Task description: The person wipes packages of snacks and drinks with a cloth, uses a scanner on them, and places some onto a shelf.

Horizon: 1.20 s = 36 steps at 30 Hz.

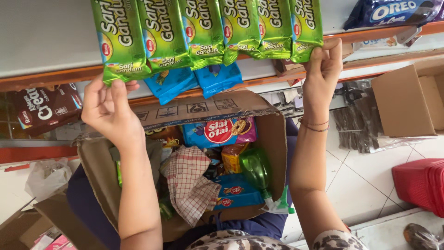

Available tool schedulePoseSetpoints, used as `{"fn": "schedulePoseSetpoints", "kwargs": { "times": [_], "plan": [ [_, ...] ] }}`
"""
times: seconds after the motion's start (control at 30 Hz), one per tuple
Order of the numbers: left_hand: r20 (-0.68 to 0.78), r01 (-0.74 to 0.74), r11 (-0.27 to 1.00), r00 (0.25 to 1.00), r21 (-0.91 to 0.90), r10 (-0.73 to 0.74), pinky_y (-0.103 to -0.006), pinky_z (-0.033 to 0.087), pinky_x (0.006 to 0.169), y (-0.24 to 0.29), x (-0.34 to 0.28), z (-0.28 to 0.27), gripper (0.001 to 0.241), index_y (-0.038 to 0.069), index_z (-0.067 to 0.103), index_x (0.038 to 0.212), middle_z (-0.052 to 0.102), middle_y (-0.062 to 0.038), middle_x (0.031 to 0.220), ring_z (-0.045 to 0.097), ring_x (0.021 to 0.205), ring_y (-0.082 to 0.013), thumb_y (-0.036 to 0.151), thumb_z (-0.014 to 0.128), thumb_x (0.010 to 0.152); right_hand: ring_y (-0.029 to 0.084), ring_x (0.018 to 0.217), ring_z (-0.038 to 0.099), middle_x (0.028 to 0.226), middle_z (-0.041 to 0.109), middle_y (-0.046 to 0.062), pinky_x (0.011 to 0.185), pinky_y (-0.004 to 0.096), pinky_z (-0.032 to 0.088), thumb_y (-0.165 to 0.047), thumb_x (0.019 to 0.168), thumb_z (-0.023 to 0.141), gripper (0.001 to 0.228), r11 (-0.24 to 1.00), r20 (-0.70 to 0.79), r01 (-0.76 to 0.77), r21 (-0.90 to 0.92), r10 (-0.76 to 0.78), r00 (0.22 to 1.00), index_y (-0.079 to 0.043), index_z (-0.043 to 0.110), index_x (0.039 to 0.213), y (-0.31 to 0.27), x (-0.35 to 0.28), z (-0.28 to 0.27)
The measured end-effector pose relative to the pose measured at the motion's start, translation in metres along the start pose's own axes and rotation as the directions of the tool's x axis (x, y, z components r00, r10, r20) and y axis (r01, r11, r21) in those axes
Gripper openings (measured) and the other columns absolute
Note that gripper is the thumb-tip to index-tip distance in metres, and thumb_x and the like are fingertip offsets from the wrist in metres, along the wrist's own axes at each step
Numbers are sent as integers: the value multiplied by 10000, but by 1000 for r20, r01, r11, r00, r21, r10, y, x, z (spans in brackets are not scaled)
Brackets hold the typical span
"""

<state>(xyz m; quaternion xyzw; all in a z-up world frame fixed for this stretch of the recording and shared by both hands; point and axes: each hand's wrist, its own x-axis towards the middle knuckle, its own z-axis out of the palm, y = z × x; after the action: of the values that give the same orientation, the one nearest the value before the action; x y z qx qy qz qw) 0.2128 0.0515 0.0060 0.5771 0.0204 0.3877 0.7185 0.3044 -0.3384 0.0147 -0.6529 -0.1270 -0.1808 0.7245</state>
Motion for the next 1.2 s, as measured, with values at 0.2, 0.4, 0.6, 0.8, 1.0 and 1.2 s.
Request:
{"fn": "schedulePoseSetpoints", "kwargs": {
  "times": [0.2, 0.4, 0.6, 0.8, 1.0, 1.2],
  "plan": [
    [-18, 5, 1000, 1000, 16, -5, -325, 615, 847, 8, -4, -3, 174, -99, 632, 1294, 730, -152, 1162, 726, 902, -196, -36, 634, 1132, 18, 826, 499, 943, 588, -3, 732, 177, 431, -62, 1218, 512, 108, 1000, 18, -3, -30, 3, 1000, -67, 439, 1139, -1, 0, 6],
    [-55, 3, 1000, 998, 5, -3, -322, 615, 832, 9, -7, -18, 186, -88, 644, 1296, 733, -151, 1180, 723, 899, -198, -9, 660, 1128, 38, 857, 554, 971, 619, 15, 775, 196, 493, -69, 1216, 506, 90, 1000, 58, -9, -6, 9, 998, -62, 434, 1162, 1, -1, 16],
    [-97, -11, 998, 995, -54, 6, -332, 621, 842, 11, -12, -45, 201, -71, 630, 1335, 728, -165, 1171, 727, 920, -215, 11, 665, 1155, 27, 774, 479, 918, 595, 5, 695, 188, 396, -62, 1252, 517, 87, 997, 108, 27, -74, -19, 994, -45, 470, 1180, 9, -7, 28],
    [-73, 4, 1000, 997, 7, -3, -338, 630, 837, 10, -5, -58, 230, -58, 609, 1367, 721, -132, 1193, 703, 977, -184, 6, 657, 1151, 69, 820, 530, 1010, 614, 14, 689, 222, 438, -55, 1211, 570, 151, 996, 10, -59, 65, 58, 998, -16, 532, 1352, 13, -9, 38],
    [-28, 53, 997, 998, 62, -51, -311, 581, 835, 21, -12, -62, 188, -36, 604, 1359, 714, -96, 1143, 676, 961, -158, -6, 639, 1176, 193, 1014, 649, 1336, 590, 86, 839, 365, 593, -99, 1174, 568, 281, 987, -89, -68, 146, 82, 993, -34, 448, 1420, 41, -16, 1],
    [309, 3, 885, 937, 466, -166, -278, 579, 790, 38, -96, -64, 322, 97, 630, 1301, 698, -74, 1108, 698, 907, -148, 157, 773, 1018, 188, 948, 633, 1355, 610, 119, 735, 324, 533, -116, 1173, 551, 352, 985, -101, -80, 150, 96, 990, -81, 476, 1516, 27, -90, -14]
  ]
}}
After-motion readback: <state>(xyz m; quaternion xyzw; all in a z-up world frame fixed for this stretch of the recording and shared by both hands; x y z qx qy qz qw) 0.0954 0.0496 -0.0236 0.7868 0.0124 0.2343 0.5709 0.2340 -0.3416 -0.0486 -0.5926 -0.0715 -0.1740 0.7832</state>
